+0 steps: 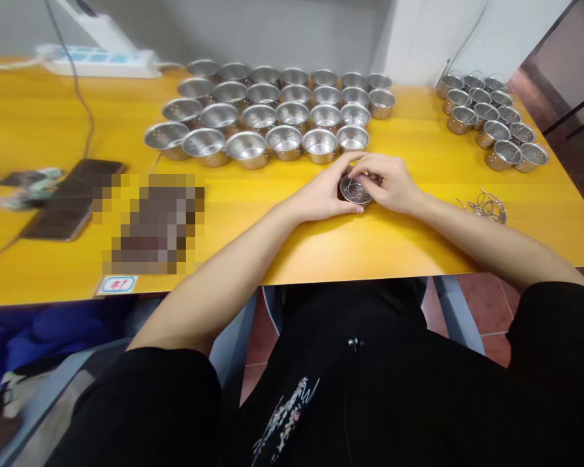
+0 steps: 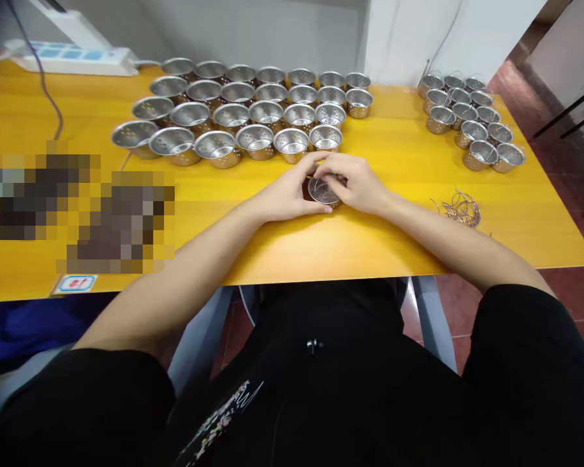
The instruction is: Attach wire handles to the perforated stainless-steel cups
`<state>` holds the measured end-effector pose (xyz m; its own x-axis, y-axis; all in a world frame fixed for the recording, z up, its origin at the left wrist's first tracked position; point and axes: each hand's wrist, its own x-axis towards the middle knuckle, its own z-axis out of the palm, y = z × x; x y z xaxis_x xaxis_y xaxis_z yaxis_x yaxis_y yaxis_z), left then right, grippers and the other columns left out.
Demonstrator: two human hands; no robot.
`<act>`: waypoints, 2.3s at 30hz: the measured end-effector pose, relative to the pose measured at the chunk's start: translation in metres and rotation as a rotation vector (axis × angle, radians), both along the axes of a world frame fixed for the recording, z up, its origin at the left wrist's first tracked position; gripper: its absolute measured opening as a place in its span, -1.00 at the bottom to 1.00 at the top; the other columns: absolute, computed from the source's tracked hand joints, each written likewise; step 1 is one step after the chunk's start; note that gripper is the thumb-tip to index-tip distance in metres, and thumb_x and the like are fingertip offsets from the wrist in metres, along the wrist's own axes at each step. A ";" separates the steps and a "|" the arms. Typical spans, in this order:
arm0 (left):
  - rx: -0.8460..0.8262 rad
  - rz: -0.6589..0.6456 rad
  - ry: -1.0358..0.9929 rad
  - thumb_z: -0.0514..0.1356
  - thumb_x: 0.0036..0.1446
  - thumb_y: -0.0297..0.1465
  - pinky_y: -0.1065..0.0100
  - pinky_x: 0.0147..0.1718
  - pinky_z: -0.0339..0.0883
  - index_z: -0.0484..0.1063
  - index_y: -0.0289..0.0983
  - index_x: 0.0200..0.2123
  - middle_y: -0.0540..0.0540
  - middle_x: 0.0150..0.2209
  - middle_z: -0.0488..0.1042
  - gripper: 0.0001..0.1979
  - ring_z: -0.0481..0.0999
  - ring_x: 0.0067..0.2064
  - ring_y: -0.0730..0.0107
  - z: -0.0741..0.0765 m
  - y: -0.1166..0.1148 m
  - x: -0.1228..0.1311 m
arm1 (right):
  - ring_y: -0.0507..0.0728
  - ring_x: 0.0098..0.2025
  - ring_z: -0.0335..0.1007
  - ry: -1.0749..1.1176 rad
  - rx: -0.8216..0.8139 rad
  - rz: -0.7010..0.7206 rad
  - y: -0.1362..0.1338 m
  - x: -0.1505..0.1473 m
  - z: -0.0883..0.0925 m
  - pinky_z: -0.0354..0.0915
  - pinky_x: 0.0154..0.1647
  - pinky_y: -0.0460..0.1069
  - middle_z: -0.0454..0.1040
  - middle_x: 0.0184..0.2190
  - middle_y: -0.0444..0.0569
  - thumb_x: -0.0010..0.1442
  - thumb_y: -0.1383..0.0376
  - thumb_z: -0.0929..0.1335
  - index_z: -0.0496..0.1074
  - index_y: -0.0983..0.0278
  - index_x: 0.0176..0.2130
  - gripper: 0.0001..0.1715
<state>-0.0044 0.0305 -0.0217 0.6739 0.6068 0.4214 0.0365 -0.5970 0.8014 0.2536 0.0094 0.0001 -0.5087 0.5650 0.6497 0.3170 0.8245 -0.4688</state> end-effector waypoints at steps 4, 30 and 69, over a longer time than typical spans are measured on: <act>-0.017 0.002 0.019 0.81 0.00 0.23 -0.40 0.78 0.42 0.27 -0.07 0.78 -0.42 0.73 0.47 0.45 0.58 0.70 -0.56 -0.001 0.003 -0.001 | 0.29 0.02 0.77 0.024 0.150 0.022 0.010 0.002 -0.009 0.66 0.18 0.23 0.83 0.00 0.07 0.70 0.22 0.38 0.76 0.16 0.09 -0.70; 0.066 -0.010 0.156 0.79 0.00 0.34 -0.45 0.81 0.37 0.47 -0.21 0.67 -0.50 0.69 0.55 0.37 0.57 0.71 -0.62 0.016 0.005 0.000 | 0.16 -0.20 0.55 0.107 0.144 0.041 0.017 0.012 -0.017 0.45 -0.11 0.10 0.75 -0.03 -0.01 0.46 0.37 0.41 0.75 0.16 0.06 -0.68; -0.005 0.049 0.171 0.83 -0.19 0.42 -0.49 0.84 0.29 0.44 -0.16 0.73 -0.49 0.77 0.45 0.57 0.49 0.76 -0.72 0.022 0.006 -0.001 | 0.11 -0.33 0.34 -0.022 0.004 0.021 0.015 0.036 0.000 0.52 -0.13 0.14 0.65 -0.10 -0.03 0.62 -0.31 0.61 0.77 0.14 0.08 -0.40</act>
